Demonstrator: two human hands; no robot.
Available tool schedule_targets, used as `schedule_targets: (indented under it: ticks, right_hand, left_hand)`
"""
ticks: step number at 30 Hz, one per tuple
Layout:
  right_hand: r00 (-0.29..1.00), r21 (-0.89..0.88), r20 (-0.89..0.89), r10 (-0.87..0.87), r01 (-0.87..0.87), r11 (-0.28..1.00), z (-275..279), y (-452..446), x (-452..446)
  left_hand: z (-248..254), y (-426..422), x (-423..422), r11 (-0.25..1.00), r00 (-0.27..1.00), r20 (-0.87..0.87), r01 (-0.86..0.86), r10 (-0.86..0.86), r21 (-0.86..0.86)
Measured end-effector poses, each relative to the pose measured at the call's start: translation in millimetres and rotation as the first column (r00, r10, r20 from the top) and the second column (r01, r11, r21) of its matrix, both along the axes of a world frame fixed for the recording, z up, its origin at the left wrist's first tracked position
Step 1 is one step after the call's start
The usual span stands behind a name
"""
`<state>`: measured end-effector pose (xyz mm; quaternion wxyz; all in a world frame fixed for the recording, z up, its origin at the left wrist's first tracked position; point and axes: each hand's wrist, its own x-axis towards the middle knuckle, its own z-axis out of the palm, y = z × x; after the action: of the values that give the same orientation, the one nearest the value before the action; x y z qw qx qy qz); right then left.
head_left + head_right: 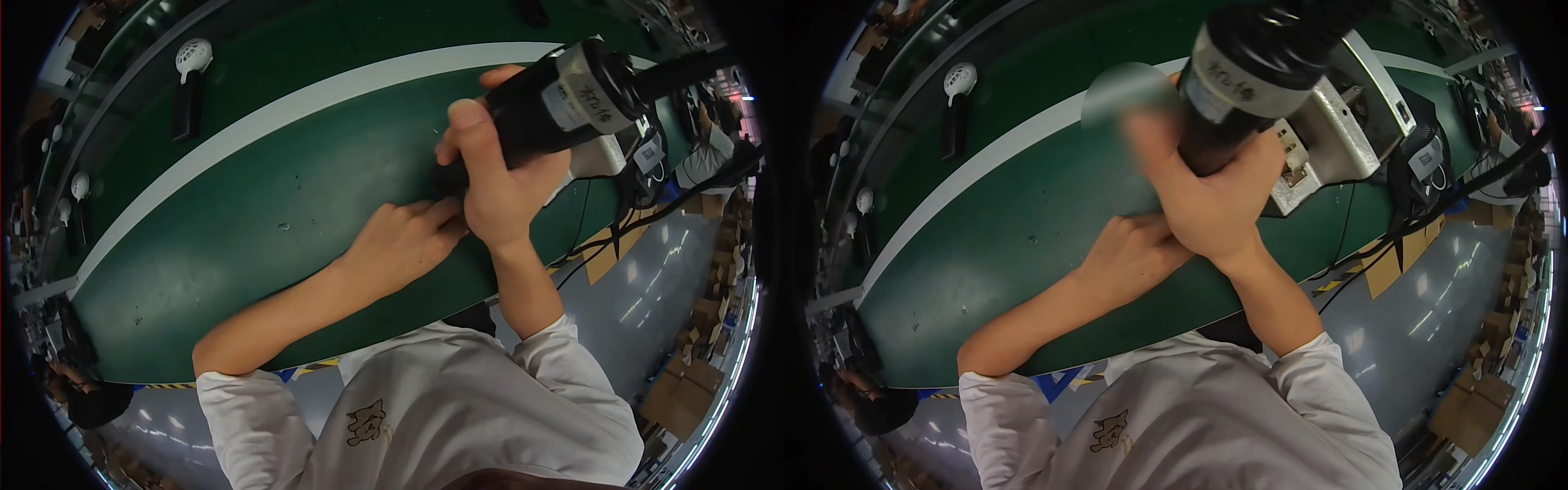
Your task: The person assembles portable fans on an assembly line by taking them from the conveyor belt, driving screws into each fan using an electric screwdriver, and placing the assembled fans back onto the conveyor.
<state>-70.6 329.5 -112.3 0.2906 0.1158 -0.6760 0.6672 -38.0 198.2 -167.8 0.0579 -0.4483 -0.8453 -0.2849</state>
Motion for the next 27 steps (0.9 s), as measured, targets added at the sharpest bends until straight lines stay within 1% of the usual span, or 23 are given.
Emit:
schedule_targets:
  ticks: [2, 3, 5, 6, 8, 12, 14, 15, 17, 18, 19, 20, 21, 22, 23, 24, 25, 26, 27]
  right_hand:
    - [1.000, 0.000, 0.022, 0.014, -0.014, 1.000, 3, 2, -1]
    - [0.999, 0.003, 0.039, 0.007, -0.007, 1.000, 3, 3, -1]
    - [0.999, 0.017, 0.045, -0.004, 0.003, 1.000, 4, 6, -1]
    - [0.999, 0.007, 0.051, -0.010, 0.010, 1.000, 3, 8, -2]
    - [0.999, -0.003, 0.050, -0.016, 0.016, 1.000, 2, 11, -3]
    - [0.999, -0.004, 0.037, -0.009, 0.010, 1.000, -3, 17, -5]
    - [1.000, 0.001, 0.024, -0.009, 0.009, 1.000, -6, 24, -5]
    - [1.000, 0.019, 0.010, -0.004, 0.003, 1.000, -7, 28, -6]
    - [1.000, 0.034, -0.010, 0.001, -0.001, 0.999, -6, 36, -9]
    - [0.999, -0.023, -0.035, 0.005, -0.006, 1.000, -4, 41, -9]
    - [0.998, -0.078, -0.057, 0.012, -0.017, 0.997, -1, 46, -10]
    - [0.999, -0.100, -0.030, -0.016, 0.013, 0.995, 3, 49, -9]
    - [0.997, -0.078, -0.081, 0.013, -0.020, 0.997, 2, 59, -12]
    - [0.990, -0.057, -0.131, 0.044, -0.052, 0.997, 2, 68, -16]
    - [0.995, -0.125, -0.098, -0.005, -0.007, 0.992, 2, 70, -15]
    - [0.995, -0.172, -0.101, 0.007, -0.025, 0.985, 2, 75, -16]
    - [0.994, -0.221, -0.104, 0.017, -0.040, 0.974, 1, 81, -16]
    - [0.995, -0.223, -0.099, 0.029, -0.050, 0.974, 2, 86, -15]
    - [0.994, -0.223, -0.106, 0.032, -0.056, 0.973, 2, 91, -13]
  left_hand:
    - [-3, -1, -4, 0.997, 0.993, 0.113, 0.033, -0.041, 0.074]
    - [-2, -2, -5, 0.997, 0.992, 0.119, 0.028, -0.036, 0.073]
    - [3, -1, -9, 0.991, 0.953, 0.302, -0.008, -0.033, 0.134]
    - [7, -1, -11, 0.991, 0.951, 0.306, -0.006, -0.035, 0.134]
    - [13, 1, -17, 0.993, 0.870, 0.489, 0.005, -0.064, 0.120]
    - [4, 1, -22, 0.988, 0.886, 0.460, -0.019, -0.056, 0.156]
    - [-7, 4, -23, 0.995, 0.965, 0.261, -0.007, -0.019, 0.099]
    - [-11, 6, -25, 0.995, 0.966, 0.259, -0.005, -0.020, 0.099]
    - [-15, 10, -30, 0.996, 0.978, 0.198, 0.055, -0.067, 0.067]
    - [-14, 14, -32, 0.996, 0.978, 0.199, 0.054, -0.066, 0.066]
    - [-13, 20, -34, 0.998, 0.990, 0.129, 0.047, -0.051, 0.027]
    - [-13, 25, -36, 0.999, 0.998, 0.053, 0.035, -0.035, -0.007]
    - [-14, 31, -36, 1.000, 0.998, 0.054, 0.024, -0.024, -0.004]
    - [-15, 37, -36, 0.999, 0.998, 0.049, -0.031, 0.031, 0.014]
    - [-16, 42, -38, 0.996, 0.995, 0.041, -0.088, 0.087, 0.030]
    - [-16, 43, -40, 0.995, 0.995, 0.029, -0.098, 0.097, 0.030]
    - [-16, 44, -44, 0.985, 0.990, 0.104, -0.113, 0.100, 0.129]
    - [-16, 44, -47, 0.965, 0.980, 0.179, -0.132, 0.092, 0.225]
    - [-16, 46, -49, 0.965, 0.980, 0.172, -0.134, 0.096, 0.225]
